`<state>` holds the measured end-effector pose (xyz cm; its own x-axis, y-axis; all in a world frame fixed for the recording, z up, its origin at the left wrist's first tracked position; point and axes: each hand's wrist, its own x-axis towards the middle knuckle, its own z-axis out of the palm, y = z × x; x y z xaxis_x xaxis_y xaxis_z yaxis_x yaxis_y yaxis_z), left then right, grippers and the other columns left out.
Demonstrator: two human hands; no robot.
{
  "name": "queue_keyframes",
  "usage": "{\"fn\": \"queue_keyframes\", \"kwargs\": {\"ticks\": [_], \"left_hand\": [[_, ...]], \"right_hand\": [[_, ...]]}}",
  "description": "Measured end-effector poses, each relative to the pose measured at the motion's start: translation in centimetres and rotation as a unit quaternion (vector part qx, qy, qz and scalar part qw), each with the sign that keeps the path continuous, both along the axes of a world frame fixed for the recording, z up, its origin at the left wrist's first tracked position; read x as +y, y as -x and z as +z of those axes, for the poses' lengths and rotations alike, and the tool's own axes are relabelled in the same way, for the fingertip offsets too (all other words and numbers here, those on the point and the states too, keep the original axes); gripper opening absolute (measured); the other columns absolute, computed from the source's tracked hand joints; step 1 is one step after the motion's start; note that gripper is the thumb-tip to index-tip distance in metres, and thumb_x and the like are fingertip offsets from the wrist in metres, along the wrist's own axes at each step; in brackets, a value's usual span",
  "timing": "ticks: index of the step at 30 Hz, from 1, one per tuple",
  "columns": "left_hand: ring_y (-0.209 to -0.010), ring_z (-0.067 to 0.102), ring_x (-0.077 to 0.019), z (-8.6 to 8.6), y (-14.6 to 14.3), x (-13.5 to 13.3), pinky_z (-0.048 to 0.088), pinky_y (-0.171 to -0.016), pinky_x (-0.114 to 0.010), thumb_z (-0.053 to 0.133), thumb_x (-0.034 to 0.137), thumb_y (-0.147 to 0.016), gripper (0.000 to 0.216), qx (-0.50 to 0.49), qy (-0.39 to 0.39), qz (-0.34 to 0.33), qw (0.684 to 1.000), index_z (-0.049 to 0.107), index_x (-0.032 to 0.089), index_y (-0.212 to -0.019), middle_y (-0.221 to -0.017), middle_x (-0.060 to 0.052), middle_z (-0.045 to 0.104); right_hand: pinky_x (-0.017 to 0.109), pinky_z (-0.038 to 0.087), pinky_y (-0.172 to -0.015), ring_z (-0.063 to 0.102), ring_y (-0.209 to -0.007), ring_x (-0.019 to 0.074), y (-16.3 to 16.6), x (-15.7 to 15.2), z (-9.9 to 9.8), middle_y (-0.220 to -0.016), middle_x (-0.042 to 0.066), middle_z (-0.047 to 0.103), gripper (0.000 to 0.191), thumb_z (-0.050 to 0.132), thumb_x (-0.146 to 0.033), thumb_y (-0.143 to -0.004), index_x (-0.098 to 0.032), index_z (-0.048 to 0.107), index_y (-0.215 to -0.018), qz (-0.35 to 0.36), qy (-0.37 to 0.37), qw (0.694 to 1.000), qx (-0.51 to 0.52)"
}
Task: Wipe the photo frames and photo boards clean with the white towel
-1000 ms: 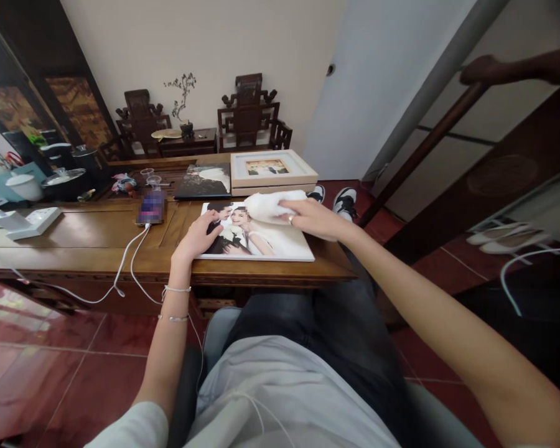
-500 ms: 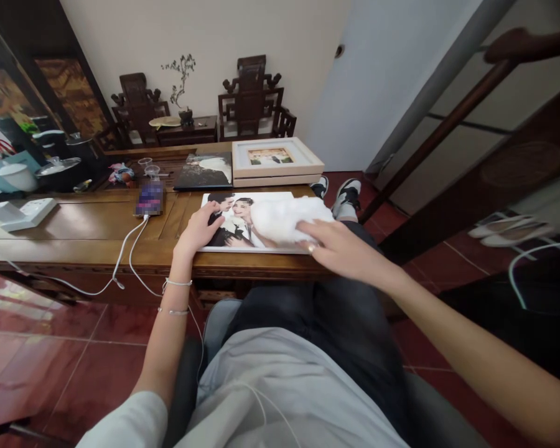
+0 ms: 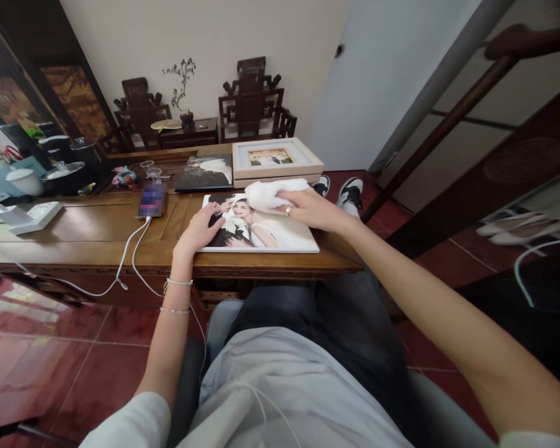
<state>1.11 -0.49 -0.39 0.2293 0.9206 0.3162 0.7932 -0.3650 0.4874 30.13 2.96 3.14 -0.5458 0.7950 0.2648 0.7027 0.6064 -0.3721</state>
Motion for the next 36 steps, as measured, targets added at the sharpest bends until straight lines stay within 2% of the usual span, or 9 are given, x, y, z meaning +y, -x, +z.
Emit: {"fn": "queue_keyframes", "kwargs": {"ticks": [3, 6, 15, 18, 23, 27, 30, 33, 36], "left_hand": [[-0.147, 0.046, -0.0261, -0.1, 0.0, 0.1, 0.034, -0.124, -0.045, 0.056, 0.032, -0.096, 0.037, -0.01, 0.002, 0.007, 1.0, 0.066, 0.019, -0.13, -0.151, -0.012, 0.057], [-0.146, 0.049, -0.0263, -0.1, -0.1, 0.3, 0.034, -0.124, -0.044, 0.056, 0.032, -0.096, 0.037, -0.021, 0.0, 0.012, 1.0, 0.067, 0.019, -0.129, -0.151, -0.013, 0.058], [-0.144, 0.05, -0.0269, -0.3, -0.1, 0.1, 0.036, -0.122, -0.045, 0.057, 0.033, -0.096, 0.038, -0.028, 0.003, 0.024, 0.999, 0.065, 0.02, -0.13, -0.149, -0.012, 0.059], [-0.143, 0.051, -0.0279, -0.4, -0.2, 0.1, 0.037, -0.122, -0.047, 0.055, 0.033, -0.097, 0.041, -0.02, 0.016, 0.031, 0.999, 0.061, 0.018, -0.135, -0.151, -0.014, 0.057], [-0.15, 0.042, -0.0289, -0.4, -0.1, 0.2, 0.032, -0.123, -0.055, 0.051, 0.034, -0.098, 0.046, -0.007, 0.03, 0.03, 0.999, 0.056, 0.02, -0.142, -0.158, -0.015, 0.048], [-0.152, 0.038, -0.0274, -0.3, 0.2, 0.3, 0.03, -0.124, -0.053, 0.05, 0.036, -0.099, 0.046, 0.003, 0.032, 0.015, 0.999, 0.056, 0.02, -0.142, -0.16, -0.014, 0.047], [-0.152, 0.039, -0.0263, -0.3, 0.3, 0.4, 0.03, -0.125, -0.051, 0.051, 0.035, -0.099, 0.046, 0.002, 0.035, 0.014, 0.999, 0.057, 0.02, -0.142, -0.159, -0.013, 0.047], [-0.151, 0.04, -0.0265, -0.3, 0.1, 0.3, 0.031, -0.124, -0.05, 0.051, 0.034, -0.099, 0.045, -0.002, 0.031, 0.022, 0.999, 0.058, 0.019, -0.141, -0.159, -0.014, 0.048], [-0.15, 0.042, -0.027, -0.4, -0.1, 0.3, 0.033, -0.124, -0.05, 0.051, 0.035, -0.099, 0.044, -0.004, 0.025, 0.032, 0.999, 0.059, 0.019, -0.14, -0.158, -0.014, 0.049]], "right_hand": [[0.037, 0.046, -0.09, 0.064, -0.11, 0.0333, 0.6, 3.0, -0.2, -0.122, 0.014, 0.074, 0.041, 0.049, -0.019, -0.085, -0.016, 0.07, -0.12, -0.037, 0.002, 0.999, 0.02], [0.037, 0.046, -0.091, 0.064, -0.111, 0.0334, 0.9, 2.5, -0.5, -0.124, 0.016, 0.073, 0.04, 0.046, -0.02, -0.088, -0.014, 0.07, -0.12, -0.062, -0.001, 0.998, 0.007], [0.04, 0.046, -0.088, 0.063, -0.089, 0.0279, -1.3, -12.2, -0.3, -0.087, 0.008, 0.068, 0.019, 0.043, -0.019, -0.088, -0.024, 0.061, -0.085, 0.04, -0.031, 0.998, -0.044], [0.039, 0.046, -0.084, 0.061, -0.084, 0.0268, -1.7, -13.9, 0.5, -0.083, 0.007, 0.065, 0.018, 0.043, -0.023, -0.09, -0.025, 0.059, -0.084, 0.072, -0.007, 0.997, -0.042], [0.036, 0.046, -0.08, 0.063, -0.089, 0.0278, -0.7, -8.0, 0.8, -0.091, 0.011, 0.07, 0.023, 0.043, -0.023, -0.088, -0.021, 0.065, -0.092, 0.059, -0.006, 0.997, -0.047], [0.036, 0.046, -0.084, 0.065, -0.099, 0.0312, 1.1, -0.8, 0.5, -0.109, 0.013, 0.076, 0.035, 0.047, -0.017, -0.082, -0.018, 0.071, -0.109, 0.026, -0.019, 0.999, -0.023], [0.036, 0.046, -0.086, 0.065, -0.106, 0.0328, 2.4, 2.5, 0.7, -0.119, 0.014, 0.075, 0.043, 0.047, -0.016, -0.082, -0.016, 0.071, -0.118, -0.014, -0.004, 1.0, -0.007], [0.035, 0.046, -0.086, 0.065, -0.106, 0.0318, 2.8, 2.6, 0.5, -0.12, 0.014, 0.075, 0.042, 0.046, -0.017, -0.084, -0.016, 0.071, -0.117, -0.023, -0.009, 1.0, -0.01], [0.037, 0.045, -0.087, 0.065, -0.101, 0.032, 2.5, -0.7, -0.4, -0.11, 0.015, 0.075, 0.036, 0.044, -0.017, -0.086, -0.016, 0.07, -0.111, -0.01, -0.042, 0.998, -0.039]]}}
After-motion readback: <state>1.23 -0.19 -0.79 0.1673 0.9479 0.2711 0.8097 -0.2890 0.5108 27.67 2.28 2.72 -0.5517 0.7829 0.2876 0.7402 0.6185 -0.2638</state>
